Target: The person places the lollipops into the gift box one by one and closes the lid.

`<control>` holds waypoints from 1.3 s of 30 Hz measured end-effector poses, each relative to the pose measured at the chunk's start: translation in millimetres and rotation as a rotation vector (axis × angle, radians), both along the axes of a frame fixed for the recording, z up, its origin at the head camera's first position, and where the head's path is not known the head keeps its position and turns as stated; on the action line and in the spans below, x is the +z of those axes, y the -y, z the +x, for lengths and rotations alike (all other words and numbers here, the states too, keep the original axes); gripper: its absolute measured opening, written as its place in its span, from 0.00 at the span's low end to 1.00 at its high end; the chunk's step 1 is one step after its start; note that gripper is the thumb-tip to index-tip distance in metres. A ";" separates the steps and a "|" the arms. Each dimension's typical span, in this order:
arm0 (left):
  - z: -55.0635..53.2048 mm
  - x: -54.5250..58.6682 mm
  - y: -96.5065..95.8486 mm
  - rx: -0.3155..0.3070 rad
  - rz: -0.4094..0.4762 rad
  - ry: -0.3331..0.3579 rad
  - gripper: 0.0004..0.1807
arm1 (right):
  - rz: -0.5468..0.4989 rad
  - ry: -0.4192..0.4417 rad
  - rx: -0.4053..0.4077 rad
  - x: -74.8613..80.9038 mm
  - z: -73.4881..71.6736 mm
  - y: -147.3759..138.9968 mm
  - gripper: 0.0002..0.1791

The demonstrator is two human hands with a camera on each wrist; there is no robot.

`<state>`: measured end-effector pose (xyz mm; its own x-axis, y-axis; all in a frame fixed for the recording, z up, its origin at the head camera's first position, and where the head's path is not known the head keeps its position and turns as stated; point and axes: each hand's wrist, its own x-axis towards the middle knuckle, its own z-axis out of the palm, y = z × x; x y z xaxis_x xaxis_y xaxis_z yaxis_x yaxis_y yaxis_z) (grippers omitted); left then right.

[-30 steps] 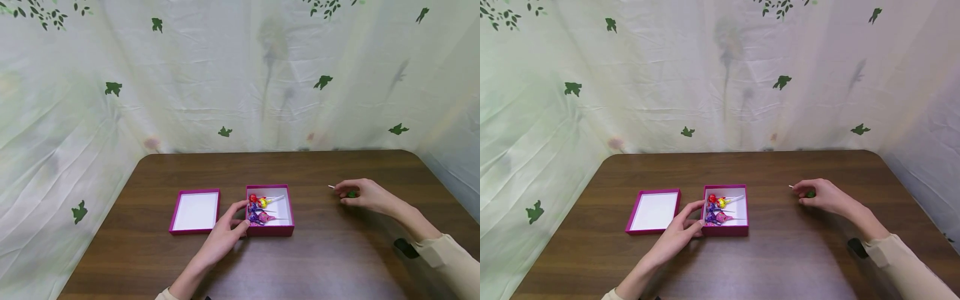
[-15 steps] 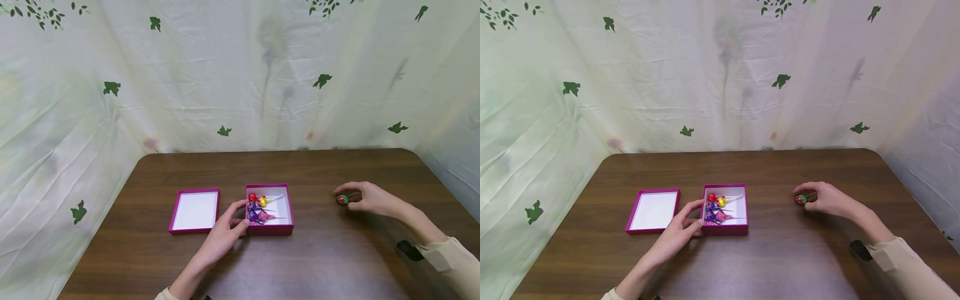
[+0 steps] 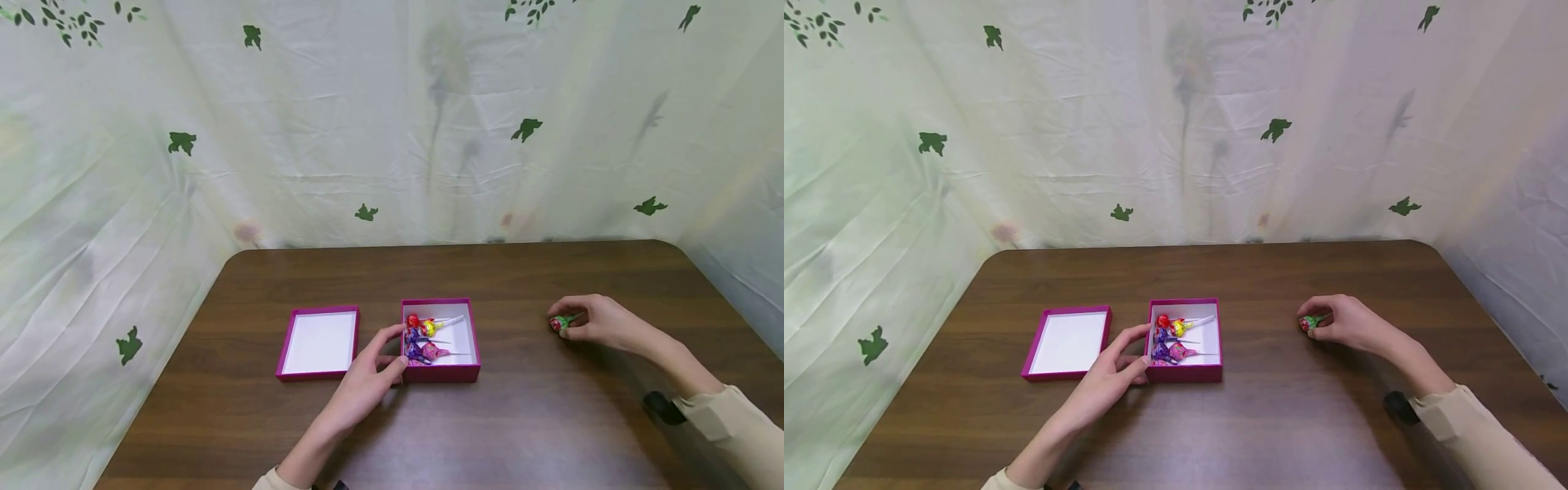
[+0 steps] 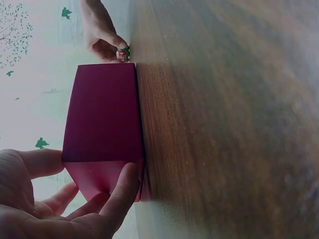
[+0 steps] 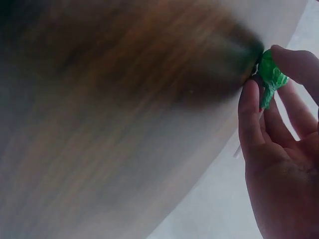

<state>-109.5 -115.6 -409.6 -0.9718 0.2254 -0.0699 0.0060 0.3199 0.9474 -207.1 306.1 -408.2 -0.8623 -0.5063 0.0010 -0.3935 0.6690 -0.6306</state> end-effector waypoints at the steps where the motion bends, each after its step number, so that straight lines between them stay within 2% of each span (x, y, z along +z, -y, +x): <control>1: 0.1 0.1 -0.1 0.000 0.001 0.001 0.27 | 0.005 0.000 -0.004 0.8 -0.2 0.7 0.16; 11: -0.3 -0.1 -0.7 -0.005 0.003 -0.004 0.27 | 0.041 -0.053 -0.033 -1.0 4.1 8.0 0.13; 21: -0.8 -0.2 0.0 -0.007 0.006 -0.005 0.27 | 0.083 -0.202 -0.049 -1.2 11.0 16.4 0.14; 25: -1.0 -0.2 0.3 -0.007 0.011 -0.008 0.27 | 0.097 -0.193 -0.065 0.9 11.1 19.4 0.12; 30: -0.4 0.3 0.4 -0.005 0.010 -0.015 0.27 | 0.087 -0.182 -0.102 4.2 13.0 22.5 0.10; 35: 0.2 0.3 0.4 -0.005 0.015 -0.012 0.27 | 0.050 -0.235 -0.090 5.6 14.8 26.1 0.10; 39: 0.1 -0.6 0.6 -0.008 0.013 -0.008 0.27 | -0.021 -0.250 -0.065 6.4 16.2 29.2 0.12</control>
<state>-109.4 -116.2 -410.2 -0.9705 0.2338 -0.0596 0.0157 0.3075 0.9514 -190.9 276.9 -401.8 -0.8648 -0.4471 0.2284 -0.4953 0.6856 -0.5334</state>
